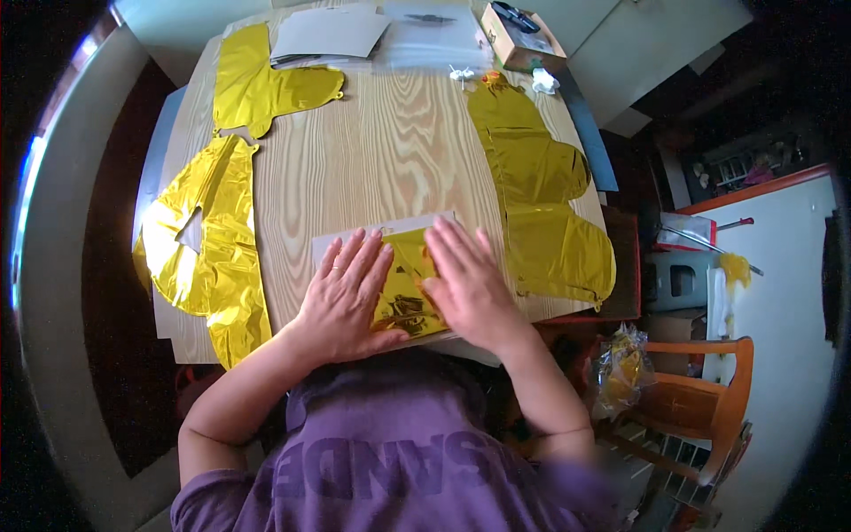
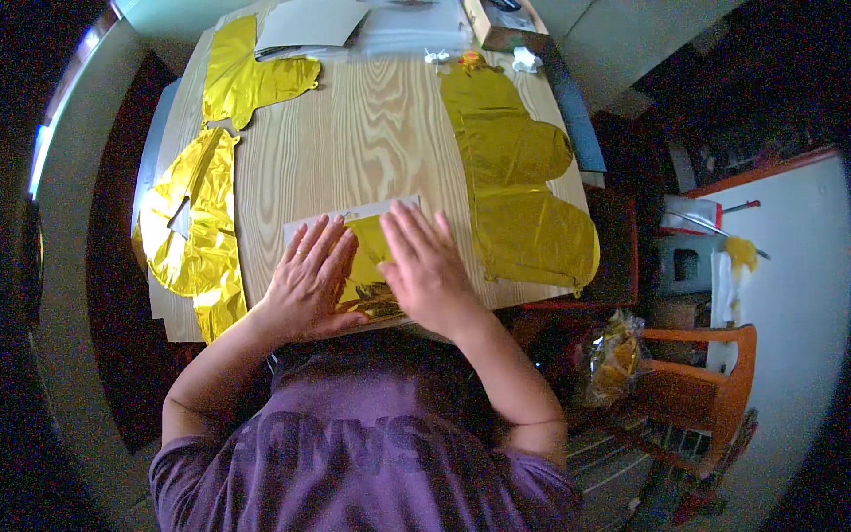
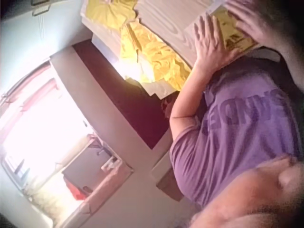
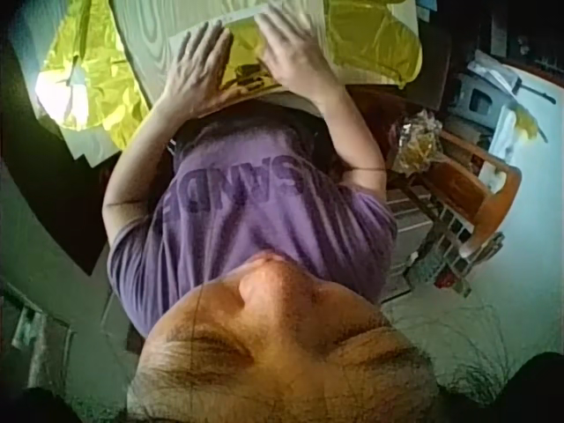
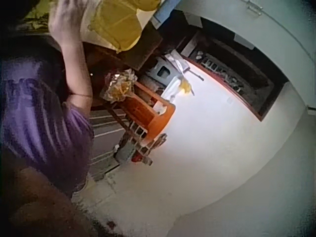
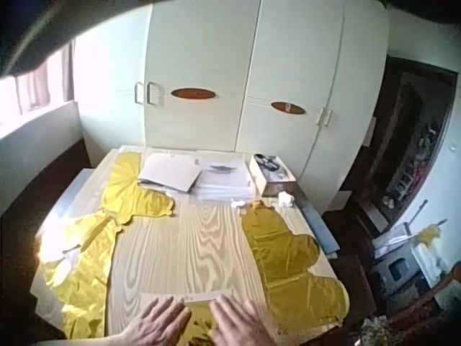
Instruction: Folding gold foil balloons into a square shape over white backing sheets.
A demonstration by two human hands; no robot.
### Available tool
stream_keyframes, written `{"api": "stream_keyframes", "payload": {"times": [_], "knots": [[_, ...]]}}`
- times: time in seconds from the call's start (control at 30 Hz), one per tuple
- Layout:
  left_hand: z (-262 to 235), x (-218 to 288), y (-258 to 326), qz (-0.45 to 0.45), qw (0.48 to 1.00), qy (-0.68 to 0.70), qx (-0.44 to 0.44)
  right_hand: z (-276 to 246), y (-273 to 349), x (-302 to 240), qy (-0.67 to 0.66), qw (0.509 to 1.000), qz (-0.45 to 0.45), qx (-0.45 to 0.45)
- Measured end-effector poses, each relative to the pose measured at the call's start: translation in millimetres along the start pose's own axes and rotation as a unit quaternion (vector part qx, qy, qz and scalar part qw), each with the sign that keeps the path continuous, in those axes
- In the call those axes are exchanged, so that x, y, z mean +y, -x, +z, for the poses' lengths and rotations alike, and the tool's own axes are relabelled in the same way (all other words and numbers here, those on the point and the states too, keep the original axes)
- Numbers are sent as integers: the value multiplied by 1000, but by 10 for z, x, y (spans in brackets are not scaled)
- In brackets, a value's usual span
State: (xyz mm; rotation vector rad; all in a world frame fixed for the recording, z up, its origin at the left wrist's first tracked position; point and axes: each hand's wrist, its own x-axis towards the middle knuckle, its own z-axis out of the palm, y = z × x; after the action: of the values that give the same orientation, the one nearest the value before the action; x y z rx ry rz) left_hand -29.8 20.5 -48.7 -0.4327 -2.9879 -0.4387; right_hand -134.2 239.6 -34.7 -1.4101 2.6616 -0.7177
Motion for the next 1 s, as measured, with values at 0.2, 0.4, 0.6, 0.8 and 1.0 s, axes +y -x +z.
{"api": "stream_keyframes", "payload": {"times": [0.2,0.4,0.6,0.8,1.0], "knots": [[93,-26,-18,-11,1000,-4,-10,429,-4,127,64,997,-4,-35],[102,-127,5,-7,1000,-13,-20,478,-4,149,90,996,3,-30],[96,-134,6,1,1000,-16,-17,187,-33,279,-61,998,20,-17],[99,-141,43,-3,1000,-2,-8,-256,139,450,-120,989,67,53],[0,-3,123,-67,997,-25,-10,29,13,183,7,1000,-15,14]]}}
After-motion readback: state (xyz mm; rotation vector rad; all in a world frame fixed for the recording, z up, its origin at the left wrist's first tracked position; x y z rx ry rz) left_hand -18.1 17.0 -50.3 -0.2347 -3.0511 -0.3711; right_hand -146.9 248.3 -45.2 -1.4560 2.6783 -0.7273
